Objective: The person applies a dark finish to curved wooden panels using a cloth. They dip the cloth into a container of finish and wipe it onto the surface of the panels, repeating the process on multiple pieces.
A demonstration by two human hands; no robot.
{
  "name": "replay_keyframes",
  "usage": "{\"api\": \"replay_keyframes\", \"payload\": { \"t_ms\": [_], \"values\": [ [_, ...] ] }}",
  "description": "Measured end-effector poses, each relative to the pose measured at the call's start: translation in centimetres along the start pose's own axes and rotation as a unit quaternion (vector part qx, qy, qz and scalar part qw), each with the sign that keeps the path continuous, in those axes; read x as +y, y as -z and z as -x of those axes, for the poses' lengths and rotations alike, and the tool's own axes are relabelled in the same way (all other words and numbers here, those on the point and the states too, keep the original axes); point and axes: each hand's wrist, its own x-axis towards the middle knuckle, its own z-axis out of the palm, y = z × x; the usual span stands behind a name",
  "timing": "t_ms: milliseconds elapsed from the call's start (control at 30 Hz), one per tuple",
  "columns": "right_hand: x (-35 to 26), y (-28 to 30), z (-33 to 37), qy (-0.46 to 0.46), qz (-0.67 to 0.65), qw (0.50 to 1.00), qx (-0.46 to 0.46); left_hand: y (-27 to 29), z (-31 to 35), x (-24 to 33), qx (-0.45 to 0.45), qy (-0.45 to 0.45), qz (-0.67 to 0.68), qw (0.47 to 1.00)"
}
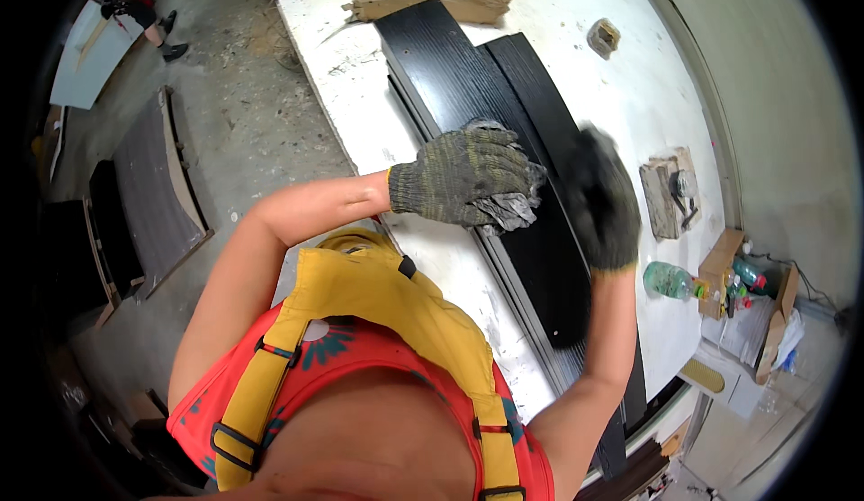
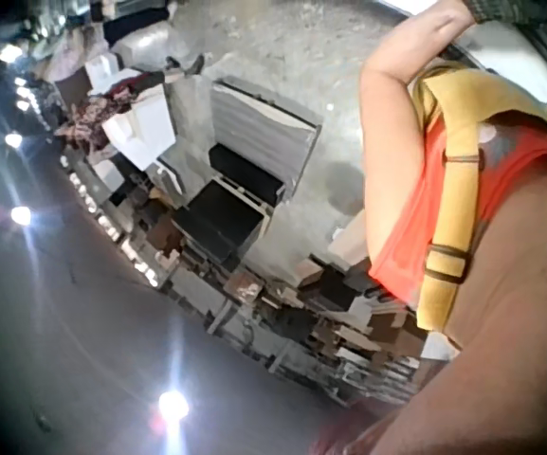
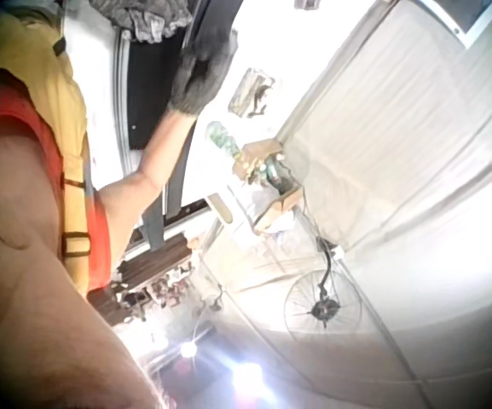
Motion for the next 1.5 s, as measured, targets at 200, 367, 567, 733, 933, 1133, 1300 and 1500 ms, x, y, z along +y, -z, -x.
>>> {"api": "replay_keyframes", "payload": {
  "t_ms": [200,367,567,733,933,1133,1300,1500],
  "values": [
    [-0.3,-8.0,-11.6,-0.152,-0.257,0.948,-0.111,-0.4,0.3,-0.3,-0.003,0.010,-0.013,1.000],
    [0.3,-11.3,-15.2,-0.160,-0.254,0.940,-0.162,-0.9,1.0,-0.9,0.029,-0.001,0.000,1.000],
    [-0.4,-13.5,-20.4,0.150,0.384,0.908,-0.080,-0.7,0.7,-0.5,0.022,0.001,0.003,1.000],
    [0.7,-15.5,-26.6,0.262,0.564,0.781,-0.059,-0.4,0.9,-0.4,0.019,0.012,0.015,1.000],
    [0.8,-16.8,-28.5,0.250,0.663,0.701,-0.084,0.0,0.7,-0.2,0.009,0.014,0.005,1.000],
    [0.5,-18.2,-27.0,0.277,0.678,0.678,-0.062,0.2,0.6,-0.1,0.005,0.008,0.012,1.000],
    [0.1,-21.1,-23.7,0.262,0.634,0.718,-0.121,0.0,0.2,0.1,0.036,0.009,-0.024,0.999],
    [0.3,-26.4,-17.6,0.179,0.564,0.738,-0.325,0.6,0.2,0.5,0.076,0.018,-0.044,0.996]
  ]
}}
